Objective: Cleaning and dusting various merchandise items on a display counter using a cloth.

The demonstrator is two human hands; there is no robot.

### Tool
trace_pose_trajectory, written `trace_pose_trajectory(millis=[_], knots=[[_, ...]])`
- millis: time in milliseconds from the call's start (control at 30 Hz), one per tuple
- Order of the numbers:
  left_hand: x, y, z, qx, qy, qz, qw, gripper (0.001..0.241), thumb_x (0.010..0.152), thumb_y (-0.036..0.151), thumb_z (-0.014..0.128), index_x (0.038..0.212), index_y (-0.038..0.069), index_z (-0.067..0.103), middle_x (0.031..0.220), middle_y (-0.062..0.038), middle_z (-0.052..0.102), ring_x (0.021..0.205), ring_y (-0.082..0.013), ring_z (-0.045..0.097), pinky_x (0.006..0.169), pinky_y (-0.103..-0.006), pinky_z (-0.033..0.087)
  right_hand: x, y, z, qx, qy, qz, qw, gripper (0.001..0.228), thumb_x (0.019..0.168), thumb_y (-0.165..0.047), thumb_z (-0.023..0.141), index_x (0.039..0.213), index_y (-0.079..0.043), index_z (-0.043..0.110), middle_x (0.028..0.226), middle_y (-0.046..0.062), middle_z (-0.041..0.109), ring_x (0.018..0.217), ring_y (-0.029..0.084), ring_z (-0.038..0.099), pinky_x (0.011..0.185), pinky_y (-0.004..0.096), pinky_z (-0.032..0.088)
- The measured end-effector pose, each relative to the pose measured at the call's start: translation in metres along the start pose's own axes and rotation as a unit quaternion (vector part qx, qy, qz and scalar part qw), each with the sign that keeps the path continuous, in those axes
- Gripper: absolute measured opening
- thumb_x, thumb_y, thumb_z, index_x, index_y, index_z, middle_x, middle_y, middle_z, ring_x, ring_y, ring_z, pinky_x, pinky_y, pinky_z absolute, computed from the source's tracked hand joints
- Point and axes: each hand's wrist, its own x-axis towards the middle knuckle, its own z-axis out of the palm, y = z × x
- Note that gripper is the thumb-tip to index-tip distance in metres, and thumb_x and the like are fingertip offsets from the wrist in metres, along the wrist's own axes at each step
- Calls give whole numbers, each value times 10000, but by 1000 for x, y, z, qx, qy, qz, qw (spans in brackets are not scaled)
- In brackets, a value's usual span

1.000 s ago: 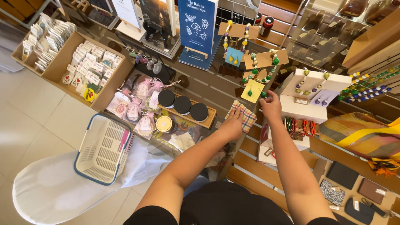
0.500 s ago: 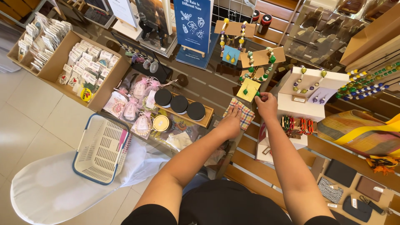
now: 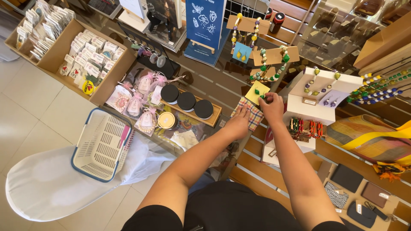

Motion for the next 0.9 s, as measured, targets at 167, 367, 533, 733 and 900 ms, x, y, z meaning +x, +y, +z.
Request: trace_pose_trajectory(millis=[167,367,533,733,900], knots=[[-4,5,-6,-8,-4,-5,1000,678,914,70,461,1554,-85,302,1685,-271,109,1551,-468,134,1213,-556,286,6,0,-6,10,14,17,1000,374,905,-343,753,1196,-136,640,945,48,590,1033,285,624,978,428,479],[-9,10,-13,-9,-12,-13,1000,656,937,60,448,1562,-74,299,1692,-257,108,1557,-455,128,1223,-543,267,33,15,-6,-2,1,37,999,393,948,-350,682,1290,-159,651,943,45,626,1038,287,636,967,443,492],[-7,11,-18,-11,-10,-20,1000,663,937,55,444,1569,-66,286,1695,-249,99,1562,-446,113,1228,-540,257,19,8,-3,0,-25,57,998,422,941,-324,674,1335,-177,640,929,49,660,1028,275,656,959,443,501],[-13,15,-5,23,-2,-26,999,668,916,15,454,1548,-116,280,1669,-311,114,1542,-490,135,1188,-548,320,3,6,-12,-20,-15,28,999,520,892,-291,736,1359,-107,600,940,69,614,1046,300,626,988,456,483],[-33,22,-5,36,-10,-27,999,681,908,21,478,1539,-140,279,1654,-342,118,1528,-520,141,1168,-560,340,21,21,-14,-60,-21,-7,998,420,887,-328,758,1243,-136,646,964,8,523,1055,273,585,998,419,467]])
